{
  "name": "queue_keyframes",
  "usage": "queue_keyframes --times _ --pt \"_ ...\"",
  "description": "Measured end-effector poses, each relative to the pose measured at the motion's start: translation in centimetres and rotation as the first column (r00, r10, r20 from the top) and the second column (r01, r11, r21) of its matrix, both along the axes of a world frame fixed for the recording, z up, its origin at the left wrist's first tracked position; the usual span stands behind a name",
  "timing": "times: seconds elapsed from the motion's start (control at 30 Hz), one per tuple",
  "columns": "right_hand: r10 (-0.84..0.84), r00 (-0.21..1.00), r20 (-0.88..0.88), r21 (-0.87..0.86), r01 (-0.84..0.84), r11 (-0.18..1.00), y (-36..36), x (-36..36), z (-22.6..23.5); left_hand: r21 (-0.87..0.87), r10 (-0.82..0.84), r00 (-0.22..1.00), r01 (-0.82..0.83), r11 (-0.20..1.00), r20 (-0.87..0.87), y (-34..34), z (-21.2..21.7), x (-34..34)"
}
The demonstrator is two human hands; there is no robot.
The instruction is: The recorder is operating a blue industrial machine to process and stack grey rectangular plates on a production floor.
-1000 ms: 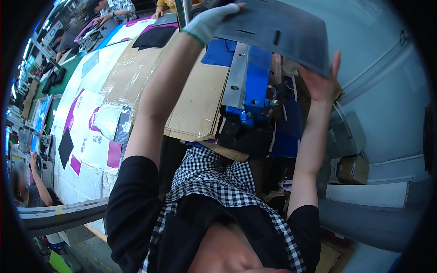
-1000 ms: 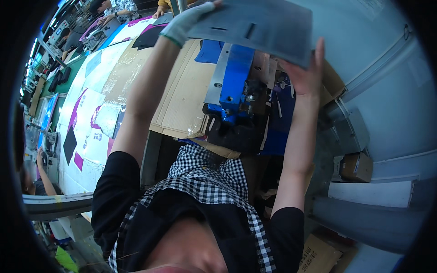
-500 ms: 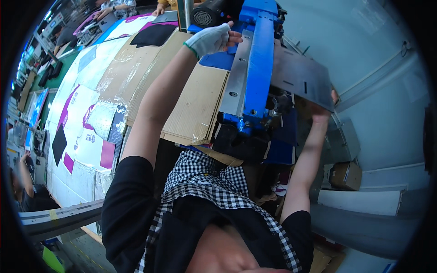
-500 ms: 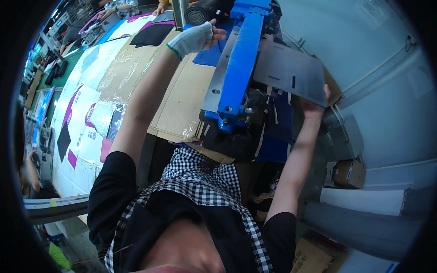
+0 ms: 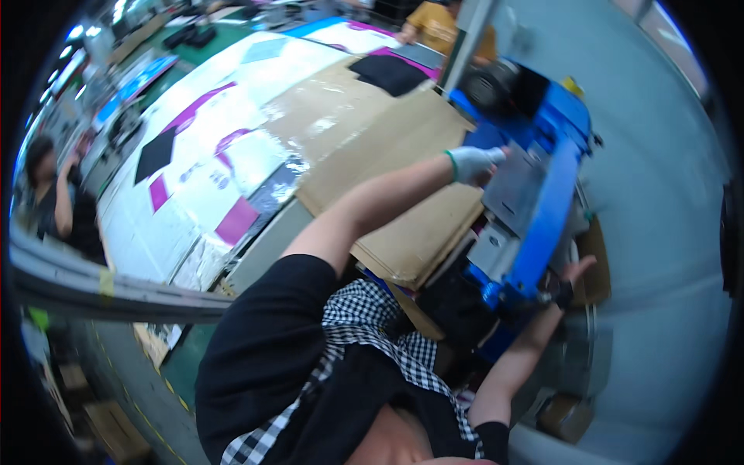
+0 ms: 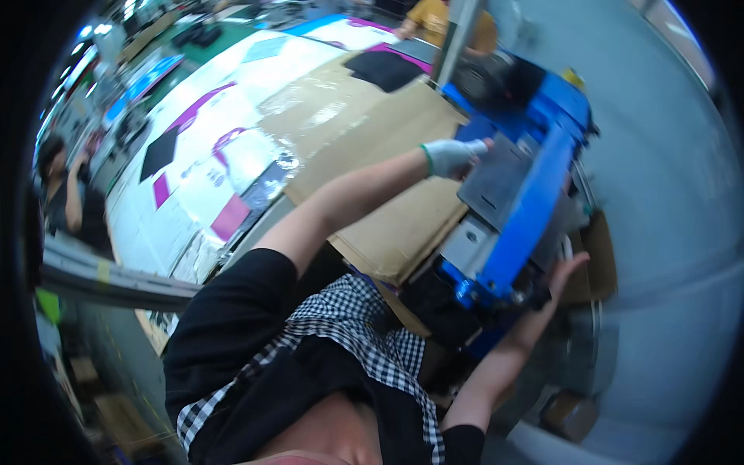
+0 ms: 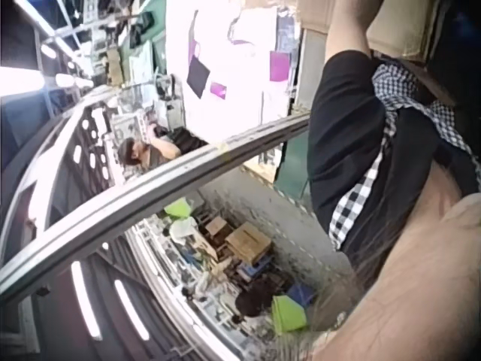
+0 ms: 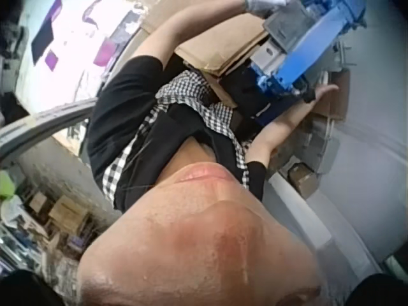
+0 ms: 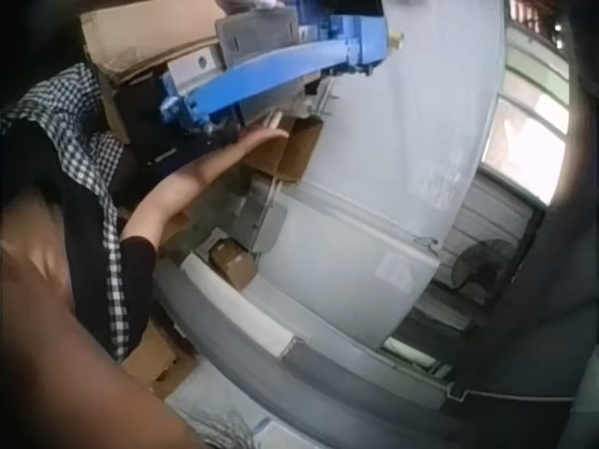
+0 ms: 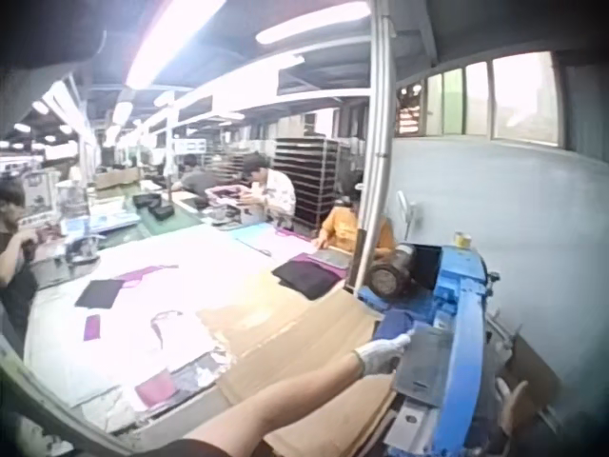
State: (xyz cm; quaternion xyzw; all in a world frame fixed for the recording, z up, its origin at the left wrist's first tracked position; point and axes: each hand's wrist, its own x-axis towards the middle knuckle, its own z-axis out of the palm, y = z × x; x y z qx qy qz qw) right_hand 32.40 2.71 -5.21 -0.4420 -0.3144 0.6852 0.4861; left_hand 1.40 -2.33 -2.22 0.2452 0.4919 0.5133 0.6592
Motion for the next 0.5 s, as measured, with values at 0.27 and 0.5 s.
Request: queue_keyframes --times 0.27,0.5 --pt "0.322 0.921 0.219 0.588 -0.388 0.710 -4.6 0.6 4.5 0.108 0.012 0.998 -0.019 0.994 0.068 -2.0 1.1 -5.4" --pt "0.236 0.790 0.566 0.721 -0.613 0.323 -12.7 -4.7 14.4 0.284 0.393 0.919 -0.379 0.881 0.009 -11.3 7.2 -10.7"
